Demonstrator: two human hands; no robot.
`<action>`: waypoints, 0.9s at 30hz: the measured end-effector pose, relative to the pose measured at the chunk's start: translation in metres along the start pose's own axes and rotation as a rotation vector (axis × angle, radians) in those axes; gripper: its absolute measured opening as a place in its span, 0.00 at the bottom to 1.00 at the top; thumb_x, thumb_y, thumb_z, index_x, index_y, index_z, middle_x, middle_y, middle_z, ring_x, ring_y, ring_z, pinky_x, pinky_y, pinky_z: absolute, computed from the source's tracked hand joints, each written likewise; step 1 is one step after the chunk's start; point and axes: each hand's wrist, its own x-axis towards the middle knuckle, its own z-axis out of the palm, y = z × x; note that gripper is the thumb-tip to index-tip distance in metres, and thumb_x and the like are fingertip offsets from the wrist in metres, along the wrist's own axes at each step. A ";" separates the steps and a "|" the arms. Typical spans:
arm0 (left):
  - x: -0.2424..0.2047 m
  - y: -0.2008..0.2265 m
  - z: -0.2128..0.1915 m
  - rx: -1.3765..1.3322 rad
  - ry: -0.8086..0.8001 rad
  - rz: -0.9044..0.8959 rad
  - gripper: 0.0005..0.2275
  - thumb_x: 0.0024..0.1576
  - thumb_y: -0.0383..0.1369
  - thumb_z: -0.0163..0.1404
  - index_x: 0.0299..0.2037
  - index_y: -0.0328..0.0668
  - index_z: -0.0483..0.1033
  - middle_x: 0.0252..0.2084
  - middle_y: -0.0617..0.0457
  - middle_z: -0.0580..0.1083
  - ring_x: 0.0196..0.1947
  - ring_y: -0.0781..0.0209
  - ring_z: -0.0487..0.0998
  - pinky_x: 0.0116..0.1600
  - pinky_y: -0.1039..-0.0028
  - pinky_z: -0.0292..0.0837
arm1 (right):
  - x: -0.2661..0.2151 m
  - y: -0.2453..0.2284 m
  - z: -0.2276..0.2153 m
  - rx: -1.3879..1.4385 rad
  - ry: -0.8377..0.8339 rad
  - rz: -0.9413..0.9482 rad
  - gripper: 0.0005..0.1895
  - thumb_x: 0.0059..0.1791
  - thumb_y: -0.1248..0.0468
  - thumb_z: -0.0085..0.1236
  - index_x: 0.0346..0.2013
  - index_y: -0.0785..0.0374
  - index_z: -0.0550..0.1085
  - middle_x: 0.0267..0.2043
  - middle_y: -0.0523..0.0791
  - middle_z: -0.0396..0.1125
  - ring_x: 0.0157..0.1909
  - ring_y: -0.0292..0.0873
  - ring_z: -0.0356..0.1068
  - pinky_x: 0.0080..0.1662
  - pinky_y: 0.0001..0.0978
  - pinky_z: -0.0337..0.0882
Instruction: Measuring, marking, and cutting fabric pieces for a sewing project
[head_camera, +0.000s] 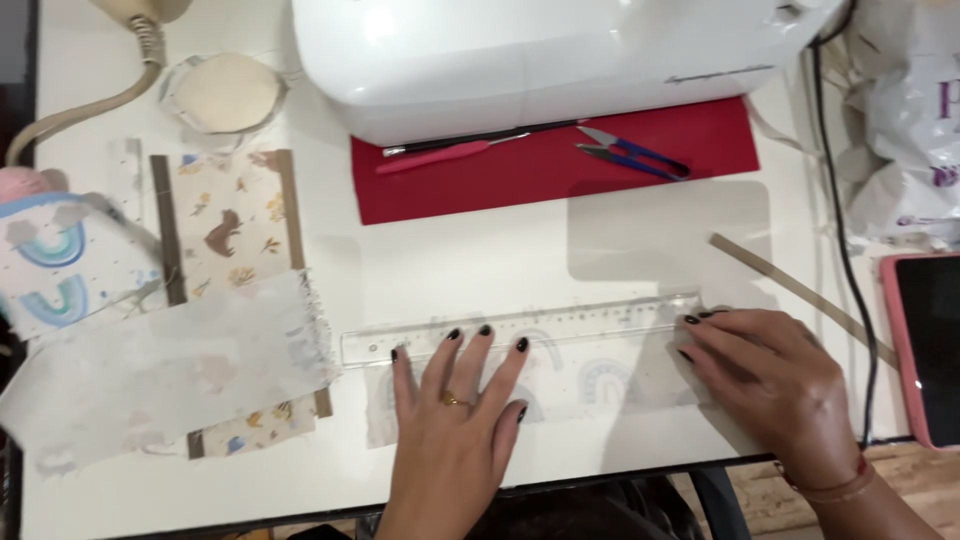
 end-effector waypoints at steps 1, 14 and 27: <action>-0.001 -0.001 0.000 0.033 0.002 -0.008 0.22 0.62 0.41 0.50 0.67 0.57 0.67 0.65 0.51 0.65 0.66 0.46 0.64 0.68 0.32 0.52 | -0.001 0.002 0.002 0.021 -0.007 0.019 0.06 0.48 0.71 0.66 0.40 0.66 0.81 0.44 0.47 0.74 0.45 0.44 0.72 0.53 0.35 0.75; -0.001 0.000 0.001 0.038 0.004 0.000 0.22 0.62 0.41 0.50 0.67 0.56 0.67 0.66 0.52 0.66 0.67 0.47 0.64 0.68 0.33 0.52 | -0.002 0.000 0.003 0.003 0.024 0.020 0.07 0.48 0.70 0.68 0.41 0.66 0.81 0.43 0.46 0.74 0.44 0.44 0.73 0.51 0.34 0.76; -0.003 -0.001 0.001 -0.026 0.045 -0.005 0.19 0.60 0.38 0.53 0.63 0.54 0.71 0.65 0.48 0.67 0.66 0.44 0.64 0.65 0.30 0.53 | 0.119 -0.006 -0.012 0.005 -0.338 0.360 0.14 0.49 0.61 0.62 0.50 0.50 0.81 0.51 0.39 0.76 0.51 0.41 0.75 0.46 0.39 0.75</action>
